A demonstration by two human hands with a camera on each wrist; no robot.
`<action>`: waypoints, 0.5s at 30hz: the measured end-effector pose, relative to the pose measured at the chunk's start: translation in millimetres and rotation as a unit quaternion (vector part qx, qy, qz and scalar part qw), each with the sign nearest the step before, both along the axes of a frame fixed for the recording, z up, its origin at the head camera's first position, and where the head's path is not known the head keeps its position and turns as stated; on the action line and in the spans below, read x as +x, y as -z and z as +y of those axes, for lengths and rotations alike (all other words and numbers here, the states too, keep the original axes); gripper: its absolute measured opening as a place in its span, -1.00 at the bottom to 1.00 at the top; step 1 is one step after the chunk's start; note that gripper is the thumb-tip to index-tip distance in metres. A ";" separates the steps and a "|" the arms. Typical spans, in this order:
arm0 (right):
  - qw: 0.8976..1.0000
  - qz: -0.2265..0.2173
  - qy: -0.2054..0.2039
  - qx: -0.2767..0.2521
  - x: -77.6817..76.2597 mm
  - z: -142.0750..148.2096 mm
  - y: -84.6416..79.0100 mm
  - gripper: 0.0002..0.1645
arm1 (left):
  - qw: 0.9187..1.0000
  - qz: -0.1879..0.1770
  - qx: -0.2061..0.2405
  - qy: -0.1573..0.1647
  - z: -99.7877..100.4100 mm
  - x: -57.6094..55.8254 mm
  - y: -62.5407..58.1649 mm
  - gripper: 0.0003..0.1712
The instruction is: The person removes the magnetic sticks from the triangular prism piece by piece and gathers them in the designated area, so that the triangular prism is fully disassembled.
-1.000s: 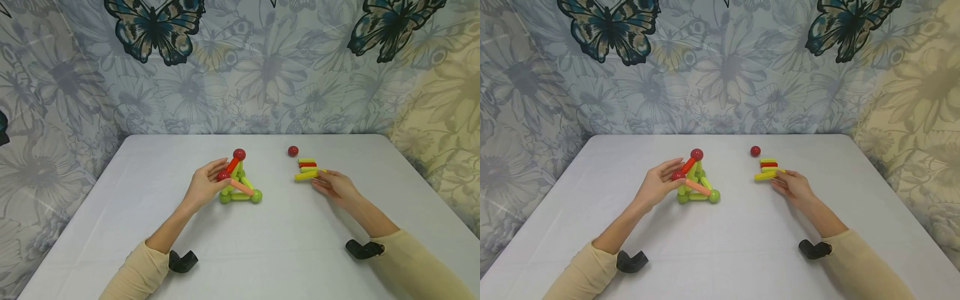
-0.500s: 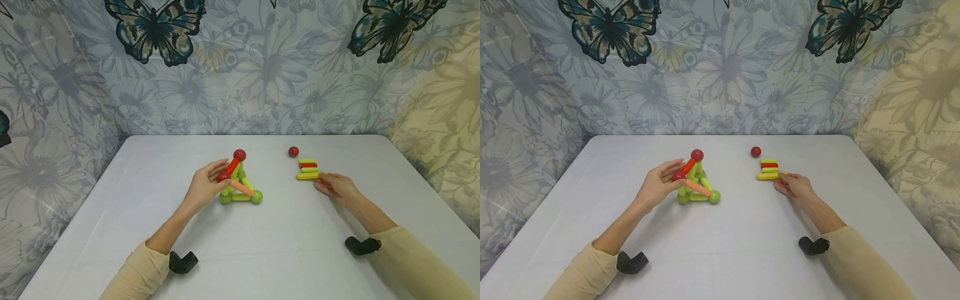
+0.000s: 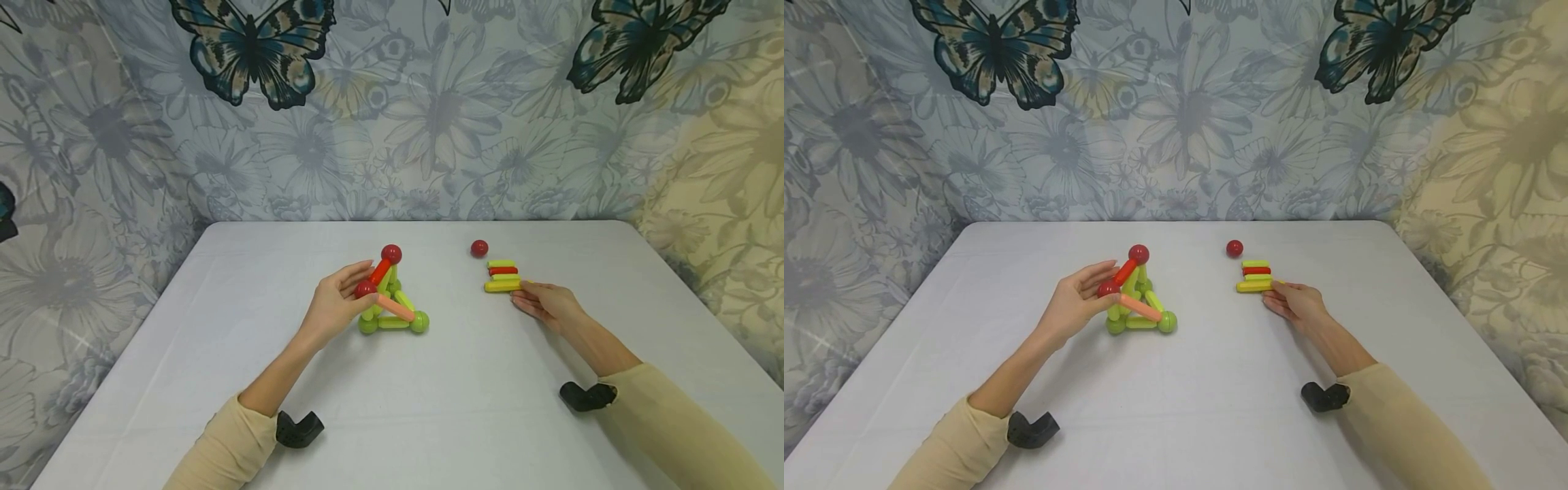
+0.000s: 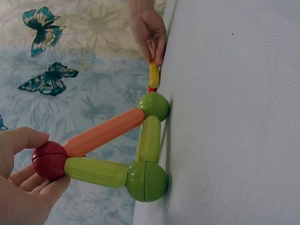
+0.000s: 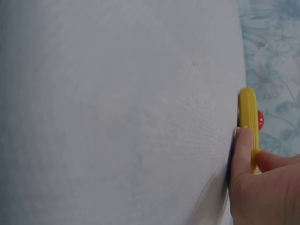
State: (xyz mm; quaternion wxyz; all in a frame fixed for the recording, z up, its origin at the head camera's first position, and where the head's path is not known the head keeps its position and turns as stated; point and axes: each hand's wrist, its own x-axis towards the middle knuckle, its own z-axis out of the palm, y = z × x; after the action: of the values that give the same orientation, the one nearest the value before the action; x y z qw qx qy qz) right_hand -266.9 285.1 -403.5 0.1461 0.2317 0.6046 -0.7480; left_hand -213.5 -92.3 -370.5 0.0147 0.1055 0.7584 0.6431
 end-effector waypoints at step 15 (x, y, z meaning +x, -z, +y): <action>1.000 -0.001 -0.002 0.006 -1.8 1.3 0.0 -0.33 | 1.000 0.000 0.000 0.003 -0.5 0.0 1.8 -0.36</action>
State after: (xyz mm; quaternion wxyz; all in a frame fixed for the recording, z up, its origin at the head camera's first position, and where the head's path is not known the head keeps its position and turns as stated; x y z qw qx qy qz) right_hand -268.7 286.4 -403.5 0.1470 0.2317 0.6091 -0.7441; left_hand -213.5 -92.7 -372.3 0.0167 0.1077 0.7578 0.6434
